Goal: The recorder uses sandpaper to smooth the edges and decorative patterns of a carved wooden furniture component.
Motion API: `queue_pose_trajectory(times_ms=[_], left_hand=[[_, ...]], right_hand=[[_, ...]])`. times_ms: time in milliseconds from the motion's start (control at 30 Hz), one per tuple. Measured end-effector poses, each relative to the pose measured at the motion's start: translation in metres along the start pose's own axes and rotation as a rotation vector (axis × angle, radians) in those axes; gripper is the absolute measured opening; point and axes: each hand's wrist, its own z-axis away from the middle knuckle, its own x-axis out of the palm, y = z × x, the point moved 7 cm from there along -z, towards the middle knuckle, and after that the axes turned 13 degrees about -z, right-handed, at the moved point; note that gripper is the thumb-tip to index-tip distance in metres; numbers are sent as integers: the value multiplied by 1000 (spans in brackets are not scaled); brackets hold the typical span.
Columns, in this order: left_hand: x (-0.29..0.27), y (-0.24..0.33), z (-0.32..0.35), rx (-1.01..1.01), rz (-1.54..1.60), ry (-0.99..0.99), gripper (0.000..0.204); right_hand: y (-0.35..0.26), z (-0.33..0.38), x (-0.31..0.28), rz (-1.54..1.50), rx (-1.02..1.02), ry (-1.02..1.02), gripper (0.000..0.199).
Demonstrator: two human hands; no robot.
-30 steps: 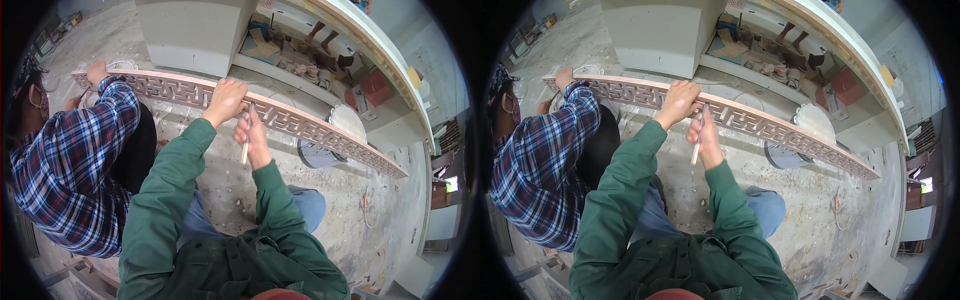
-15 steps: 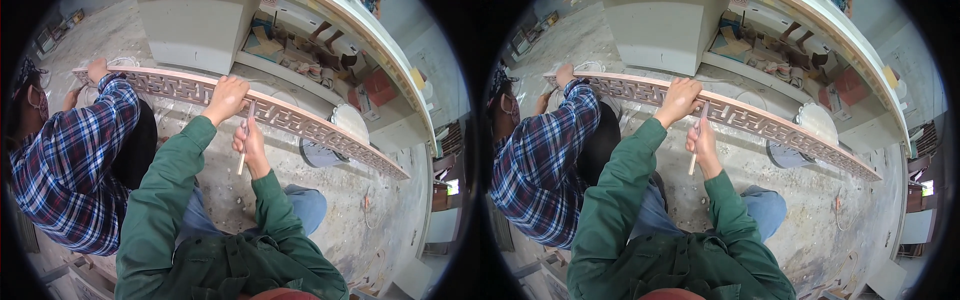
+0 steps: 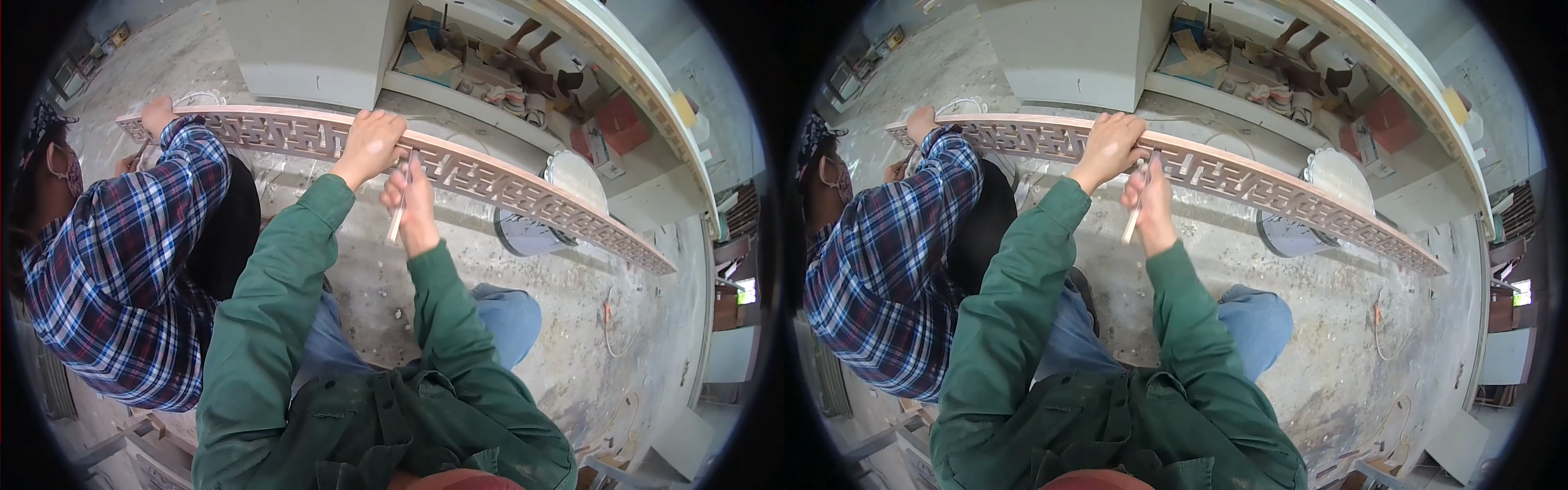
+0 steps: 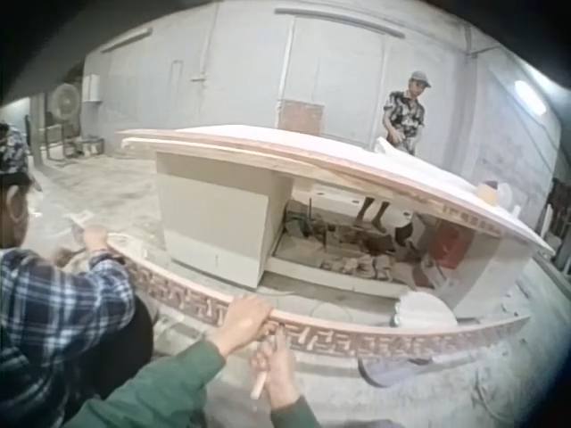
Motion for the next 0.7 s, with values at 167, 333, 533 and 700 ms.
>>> queue_pose_trajectory(times_ms=[167,333,533,700], left_hand=[[2,0,4,4,8,11,35],[0,-1,3,-11,-1,-1,34],[1,5,4,11,8,32,35],[-3,4,6,8,15,13,35]], right_hand=[[2,12,-5,-49,70,-118,32],[1,36,-8,-75,146,-195,31],[-17,20,12,38,-48,-153,32],[-6,90,-37,106,5,-187,35]])
